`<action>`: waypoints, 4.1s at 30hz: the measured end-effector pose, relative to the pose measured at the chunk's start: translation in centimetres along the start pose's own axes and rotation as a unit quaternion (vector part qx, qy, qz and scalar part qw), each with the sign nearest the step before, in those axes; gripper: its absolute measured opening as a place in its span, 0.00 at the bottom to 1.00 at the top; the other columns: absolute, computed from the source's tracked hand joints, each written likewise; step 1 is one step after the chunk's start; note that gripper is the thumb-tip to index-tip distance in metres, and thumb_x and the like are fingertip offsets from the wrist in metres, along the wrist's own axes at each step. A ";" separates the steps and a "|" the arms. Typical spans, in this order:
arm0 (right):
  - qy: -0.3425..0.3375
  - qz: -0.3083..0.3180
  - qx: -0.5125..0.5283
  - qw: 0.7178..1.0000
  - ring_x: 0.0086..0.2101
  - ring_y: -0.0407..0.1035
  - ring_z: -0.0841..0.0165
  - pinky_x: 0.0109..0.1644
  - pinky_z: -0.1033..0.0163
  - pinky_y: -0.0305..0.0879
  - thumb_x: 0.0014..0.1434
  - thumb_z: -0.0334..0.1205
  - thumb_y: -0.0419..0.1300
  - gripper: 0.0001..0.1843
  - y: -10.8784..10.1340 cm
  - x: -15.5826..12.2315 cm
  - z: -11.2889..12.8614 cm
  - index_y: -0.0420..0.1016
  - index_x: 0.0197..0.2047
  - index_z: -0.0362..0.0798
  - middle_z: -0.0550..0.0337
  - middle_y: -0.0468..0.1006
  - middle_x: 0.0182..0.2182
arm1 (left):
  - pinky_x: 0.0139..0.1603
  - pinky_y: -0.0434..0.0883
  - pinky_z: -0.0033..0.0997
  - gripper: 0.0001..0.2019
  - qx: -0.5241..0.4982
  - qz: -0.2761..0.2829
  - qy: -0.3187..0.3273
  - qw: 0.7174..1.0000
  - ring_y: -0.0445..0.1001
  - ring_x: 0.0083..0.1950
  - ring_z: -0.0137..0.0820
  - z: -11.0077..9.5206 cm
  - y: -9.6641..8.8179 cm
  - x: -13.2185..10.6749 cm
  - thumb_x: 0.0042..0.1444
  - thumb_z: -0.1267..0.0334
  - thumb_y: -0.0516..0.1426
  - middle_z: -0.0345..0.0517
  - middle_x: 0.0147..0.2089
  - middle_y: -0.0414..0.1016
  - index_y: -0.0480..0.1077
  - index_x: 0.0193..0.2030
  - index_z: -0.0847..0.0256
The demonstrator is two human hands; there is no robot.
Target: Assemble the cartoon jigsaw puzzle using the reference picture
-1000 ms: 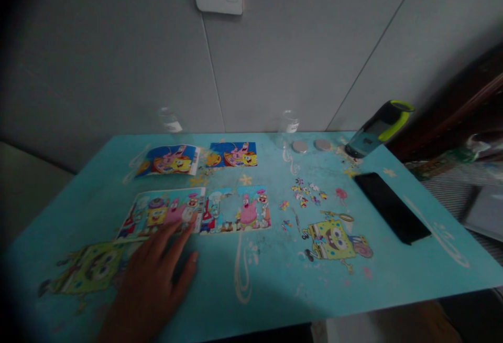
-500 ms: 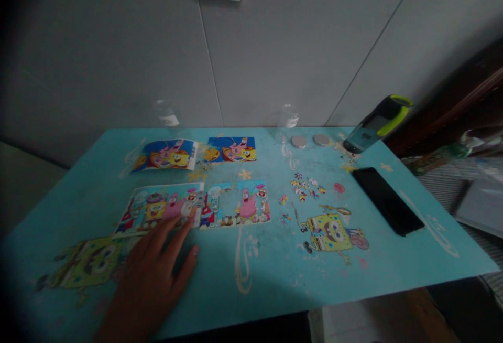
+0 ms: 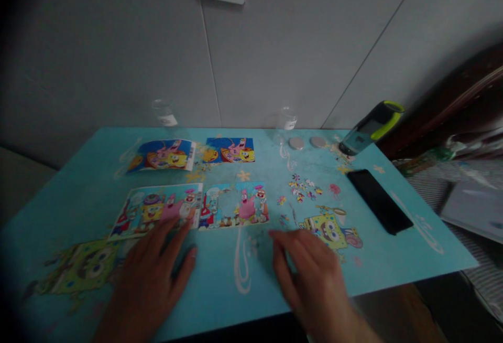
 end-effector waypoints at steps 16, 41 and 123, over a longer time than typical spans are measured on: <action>0.196 0.169 0.006 0.966 0.38 0.75 0.61 0.46 0.55 0.70 0.64 0.44 0.62 0.08 4.8 2.3 -9.2 0.79 0.43 0.51 0.54 0.80 0.42 | 0.66 0.67 0.59 0.24 -0.008 -0.022 -0.001 1.000 0.64 0.69 0.52 -0.4 -0.4 0.0 0.68 0.56 0.54 0.61 0.68 0.64 0.65 0.67 0.63; 0.186 0.169 0.014 0.968 0.37 0.77 0.61 0.45 0.54 0.72 0.63 0.44 0.63 0.09 4.1 2.9 -10.4 0.82 0.44 0.52 0.54 0.81 0.41 | 0.68 0.65 0.58 0.24 -0.027 -0.028 -0.005 0.999 0.62 0.71 0.51 -0.5 -0.6 -0.2 0.67 0.59 0.55 0.58 0.70 0.63 0.64 0.68 0.62; -0.047 0.198 0.074 0.976 0.42 0.73 0.62 0.52 0.53 0.72 0.70 0.32 0.56 0.15 10.3 9.4 -3.9 0.80 0.55 0.49 0.52 0.78 0.42 | 0.75 0.51 0.54 0.24 -0.092 0.088 0.254 0.959 0.61 0.72 0.45 -3.8 1.9 9.7 0.70 0.61 0.49 0.53 0.72 0.65 0.61 0.70 0.67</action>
Point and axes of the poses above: each hand's wrist, its own x-axis towards the middle knuckle, its own y-axis out of the palm, z = x × y, the point moved 6 cm from there along x, towards the middle knuckle
